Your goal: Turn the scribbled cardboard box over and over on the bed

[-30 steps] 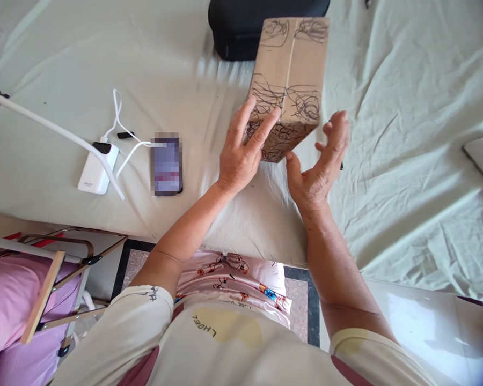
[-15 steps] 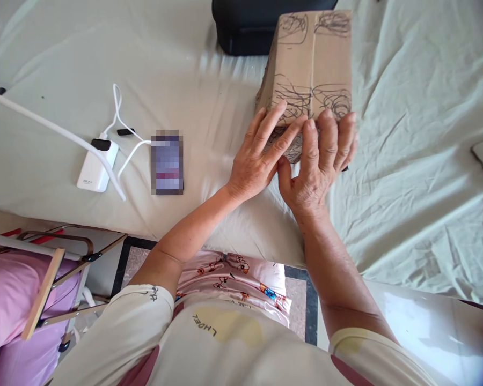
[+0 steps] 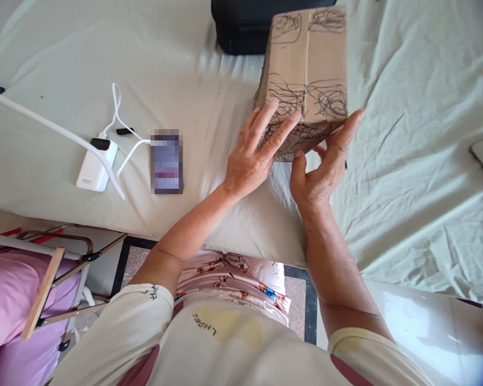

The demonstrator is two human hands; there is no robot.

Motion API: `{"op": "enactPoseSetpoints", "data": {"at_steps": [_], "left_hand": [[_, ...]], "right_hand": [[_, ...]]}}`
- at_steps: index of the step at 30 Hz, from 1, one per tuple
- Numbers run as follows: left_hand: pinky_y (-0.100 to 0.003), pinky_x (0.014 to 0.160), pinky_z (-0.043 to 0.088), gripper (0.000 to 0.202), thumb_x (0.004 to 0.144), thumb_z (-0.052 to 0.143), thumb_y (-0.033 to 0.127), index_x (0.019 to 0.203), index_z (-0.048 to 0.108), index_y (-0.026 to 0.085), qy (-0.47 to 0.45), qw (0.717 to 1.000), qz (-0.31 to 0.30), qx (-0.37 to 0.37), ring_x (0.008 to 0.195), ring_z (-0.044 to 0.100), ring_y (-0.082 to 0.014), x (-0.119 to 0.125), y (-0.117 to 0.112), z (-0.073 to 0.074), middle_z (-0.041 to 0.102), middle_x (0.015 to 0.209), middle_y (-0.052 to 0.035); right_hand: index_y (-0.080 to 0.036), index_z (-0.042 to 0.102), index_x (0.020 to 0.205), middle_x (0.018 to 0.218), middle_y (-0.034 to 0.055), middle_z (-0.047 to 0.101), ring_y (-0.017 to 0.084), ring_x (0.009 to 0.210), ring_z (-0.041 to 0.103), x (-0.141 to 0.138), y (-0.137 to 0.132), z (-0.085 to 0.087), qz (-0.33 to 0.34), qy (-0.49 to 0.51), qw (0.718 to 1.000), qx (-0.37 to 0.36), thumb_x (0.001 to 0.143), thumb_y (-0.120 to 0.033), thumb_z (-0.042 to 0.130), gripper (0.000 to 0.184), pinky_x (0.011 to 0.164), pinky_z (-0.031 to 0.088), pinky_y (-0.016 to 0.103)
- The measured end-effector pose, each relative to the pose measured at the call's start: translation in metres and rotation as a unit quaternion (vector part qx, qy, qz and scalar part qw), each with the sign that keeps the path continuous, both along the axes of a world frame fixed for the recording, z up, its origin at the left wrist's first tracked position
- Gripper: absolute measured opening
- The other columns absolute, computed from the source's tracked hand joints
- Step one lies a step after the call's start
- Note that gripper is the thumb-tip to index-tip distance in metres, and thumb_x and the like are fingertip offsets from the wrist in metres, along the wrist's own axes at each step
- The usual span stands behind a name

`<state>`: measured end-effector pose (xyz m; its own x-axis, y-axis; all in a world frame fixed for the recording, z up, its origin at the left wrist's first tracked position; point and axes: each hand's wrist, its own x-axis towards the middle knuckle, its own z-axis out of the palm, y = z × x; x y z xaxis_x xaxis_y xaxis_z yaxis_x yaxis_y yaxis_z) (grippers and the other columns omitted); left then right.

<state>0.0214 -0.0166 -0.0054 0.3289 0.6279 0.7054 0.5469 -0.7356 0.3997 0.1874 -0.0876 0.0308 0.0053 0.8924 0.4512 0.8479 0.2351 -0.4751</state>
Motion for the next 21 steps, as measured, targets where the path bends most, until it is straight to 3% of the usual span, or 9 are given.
{"op": "enactPoseSetpoints", "data": {"at_steps": [2,6,10,16,21], "left_hand": [[-0.053,0.137,0.032,0.059,0.111,0.02,0.032,0.17,0.02,0.041,-0.009,1.0,0.013,0.0,0.17,0.019,-0.0269,-0.001,-0.001,0.001,0.031,0.177,-0.001],[-0.048,0.14,0.027,0.061,0.111,0.02,0.03,0.17,0.011,0.043,-0.042,0.997,0.057,-0.009,0.17,0.017,-0.0203,-0.006,-0.001,0.007,0.019,0.181,-0.0007],[-0.054,0.141,0.02,0.066,0.11,0.022,0.031,0.171,-0.001,0.041,-0.098,0.99,0.041,-0.092,0.171,0.013,-0.0235,-0.013,0.008,0.002,0.022,0.181,-0.0016],[-0.054,0.141,0.02,0.064,0.11,0.023,0.034,0.172,0.005,0.039,-0.097,0.99,0.031,-0.096,0.171,0.012,-0.0236,-0.014,0.011,-0.001,0.022,0.181,-0.0006],[-0.05,0.141,0.025,0.065,0.109,0.032,0.032,0.171,0.013,0.037,-0.073,0.995,0.01,-0.075,0.171,0.015,-0.0243,-0.005,-0.001,0.004,0.02,0.182,-0.0012]], "right_hand": [[-0.033,-0.034,0.164,0.181,0.0093,0.005,0.029,0.166,0.026,-0.003,0.002,-0.007,-0.02,0.03,0.999,0.025,0.104,-0.034,0.033,0.09,0.116,0.056,0.055],[-0.029,-0.012,0.172,0.179,0.0095,0.021,0.03,0.167,0.024,-0.005,0.009,-0.019,-0.009,0.013,1.0,-0.022,0.103,-0.039,0.039,0.086,0.128,0.043,0.059],[-0.024,0.008,0.171,0.177,0.0117,0.028,0.028,0.167,0.025,-0.004,0.013,-0.025,-0.006,0.014,0.999,-0.05,0.099,-0.036,0.045,0.082,0.135,0.031,0.057],[-0.019,0.032,0.162,0.163,0.0206,0.048,0.038,0.154,0.045,0.001,0.016,-0.033,-0.063,-0.003,0.996,-0.062,0.094,-0.038,0.053,0.074,0.126,0.034,0.068],[-0.021,0.052,0.145,0.15,0.019,0.061,0.04,0.145,0.053,0.002,0.014,-0.036,-0.078,-0.027,0.994,-0.072,0.095,-0.048,0.057,0.057,0.118,0.04,0.069]]}}
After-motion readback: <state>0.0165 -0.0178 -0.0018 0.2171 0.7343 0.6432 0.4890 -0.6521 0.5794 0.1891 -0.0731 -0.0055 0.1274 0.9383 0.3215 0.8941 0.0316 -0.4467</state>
